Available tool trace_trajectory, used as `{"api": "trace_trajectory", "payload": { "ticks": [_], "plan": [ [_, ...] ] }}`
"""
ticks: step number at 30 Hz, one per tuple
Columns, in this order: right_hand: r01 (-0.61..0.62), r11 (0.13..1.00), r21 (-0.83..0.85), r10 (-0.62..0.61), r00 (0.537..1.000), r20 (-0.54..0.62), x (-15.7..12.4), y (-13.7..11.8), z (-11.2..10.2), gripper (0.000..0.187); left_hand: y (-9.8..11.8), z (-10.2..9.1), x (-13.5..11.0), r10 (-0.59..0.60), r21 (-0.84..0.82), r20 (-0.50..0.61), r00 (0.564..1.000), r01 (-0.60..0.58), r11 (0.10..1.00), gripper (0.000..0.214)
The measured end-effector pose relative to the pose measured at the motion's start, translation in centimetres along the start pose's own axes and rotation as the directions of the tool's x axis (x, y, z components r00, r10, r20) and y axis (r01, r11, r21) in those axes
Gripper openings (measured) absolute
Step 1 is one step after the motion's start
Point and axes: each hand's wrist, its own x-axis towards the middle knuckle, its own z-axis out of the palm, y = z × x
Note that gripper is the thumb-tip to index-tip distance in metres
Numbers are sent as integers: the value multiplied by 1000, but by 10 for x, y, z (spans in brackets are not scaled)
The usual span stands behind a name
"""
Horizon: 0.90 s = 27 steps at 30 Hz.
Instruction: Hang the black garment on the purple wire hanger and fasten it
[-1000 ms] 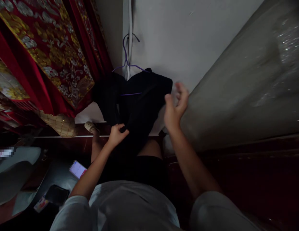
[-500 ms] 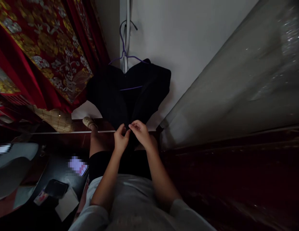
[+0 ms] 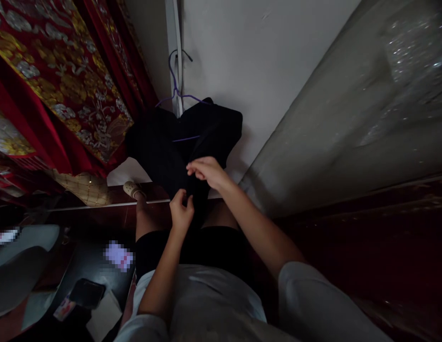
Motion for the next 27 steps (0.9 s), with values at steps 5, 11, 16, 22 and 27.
{"api": "trace_trajectory", "payload": {
  "ticks": [5,11,16,22,27],
  "plan": [
    [234,963,134,-207,960,-191,47,-74,2,19,3,26,-14,72,-36,161,984,-67,997,10],
    [360,931,58,-343,919,-197,34,-89,7,25,40,6,31,156,-214,284,946,-96,972,14],
    [382,924,-6,-377,910,-171,15,-81,5,32,92,-43,134,446,-287,6,895,-425,858,38],
    [522,843,-125,-536,833,-139,24,-65,9,29,120,-55,189,614,-69,133,778,-611,789,21],
    [436,858,-271,-485,862,-147,38,-5,18,27,137,-95,198,597,-96,-104,795,-606,790,24]
  ]
}}
